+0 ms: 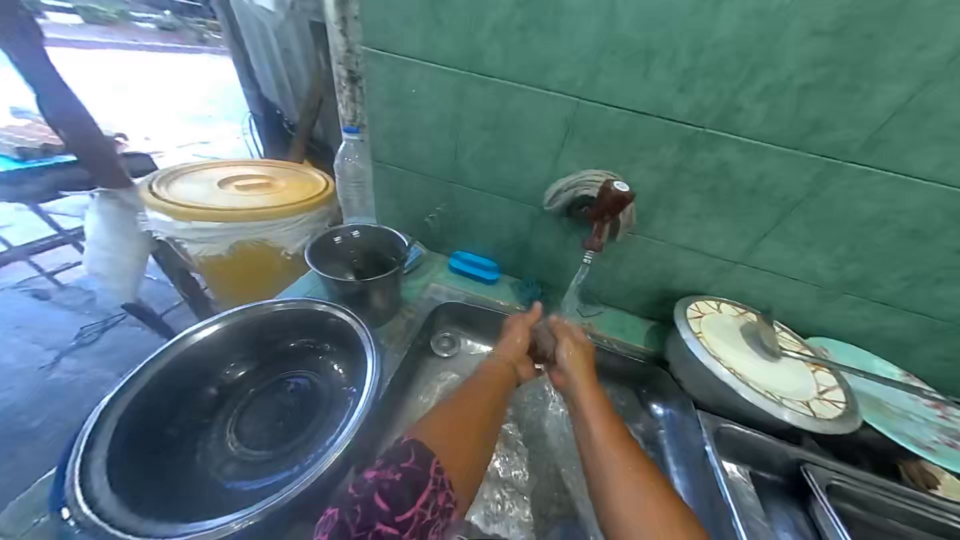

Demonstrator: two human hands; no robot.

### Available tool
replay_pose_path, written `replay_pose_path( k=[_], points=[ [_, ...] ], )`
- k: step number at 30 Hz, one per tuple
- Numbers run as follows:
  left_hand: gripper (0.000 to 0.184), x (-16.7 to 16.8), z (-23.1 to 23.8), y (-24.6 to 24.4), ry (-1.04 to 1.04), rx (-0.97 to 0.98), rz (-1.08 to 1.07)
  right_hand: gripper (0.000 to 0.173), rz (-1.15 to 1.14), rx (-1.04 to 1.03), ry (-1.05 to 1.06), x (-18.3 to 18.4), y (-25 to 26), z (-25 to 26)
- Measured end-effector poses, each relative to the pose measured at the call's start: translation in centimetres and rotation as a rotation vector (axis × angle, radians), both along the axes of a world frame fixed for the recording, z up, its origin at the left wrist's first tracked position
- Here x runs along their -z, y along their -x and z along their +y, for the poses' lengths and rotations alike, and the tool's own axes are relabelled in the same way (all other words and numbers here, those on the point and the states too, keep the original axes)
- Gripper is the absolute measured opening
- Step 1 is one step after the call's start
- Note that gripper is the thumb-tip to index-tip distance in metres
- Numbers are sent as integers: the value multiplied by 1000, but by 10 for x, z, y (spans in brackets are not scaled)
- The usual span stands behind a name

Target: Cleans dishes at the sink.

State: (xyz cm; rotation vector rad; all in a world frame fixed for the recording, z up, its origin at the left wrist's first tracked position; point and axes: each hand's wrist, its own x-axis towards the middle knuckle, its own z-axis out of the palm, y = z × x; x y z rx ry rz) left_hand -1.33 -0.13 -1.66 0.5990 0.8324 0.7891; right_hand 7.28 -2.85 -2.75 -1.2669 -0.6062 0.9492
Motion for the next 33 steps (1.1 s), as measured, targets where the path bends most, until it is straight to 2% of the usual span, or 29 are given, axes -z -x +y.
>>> replay_pose_path(
  k=[1,2,3,4,6,8,9,12,13,16,17,19,21,23,26,28,31,33],
  points=[
    [57,0,1,4,19,17,-62,24,-61,-58,-10,-7,-5,-1],
    [59,0,0,9,29,62,-118,33,-103,-143,-18,-13,-13,-2],
    [54,0,-1,13,18,144,-164,45,-136,-245,-27,-18,-21,-3],
    [46,0,-2,17,-10,251,-204,49,-173,-360,-34,-24,-30,-5],
    [22,-2,-2,19,-82,424,-158,37,-235,-505,-7,-35,-39,-6],
    [8,-6,1,12,-160,514,23,25,-367,-561,38,-45,-42,-3],
    [10,-9,2,6,-202,533,137,22,-462,-547,76,-48,-41,1],
    [6,-11,-2,-8,-383,540,524,25,-735,-451,217,-48,-35,12],
    [8,-10,-5,-11,-504,542,681,26,-792,-418,274,-47,-31,14],
    [42,-10,-13,-10,-870,690,1068,33,-859,-348,406,-43,-21,15],
    [48,-3,-13,-8,-919,699,1110,34,-818,-328,408,-38,-18,16],
    [51,15,-11,-2,-864,534,1061,31,-597,-239,319,-25,-11,16],
    [56,28,-7,8,-679,364,835,21,-219,-113,156,-18,-3,16],
    [55,33,-6,19,-477,257,577,22,166,78,17,-24,4,18],
    [27,27,-11,20,-217,152,405,14,679,357,-105,-44,25,26],
    [25,21,-14,12,-176,103,314,8,923,425,-164,-52,35,29],
    [29,-2,-14,2,-239,133,267,12,1136,443,-266,-70,29,33],
    [34,-23,-9,-5,-275,211,338,12,1033,427,-307,-89,5,36]
  ],
)
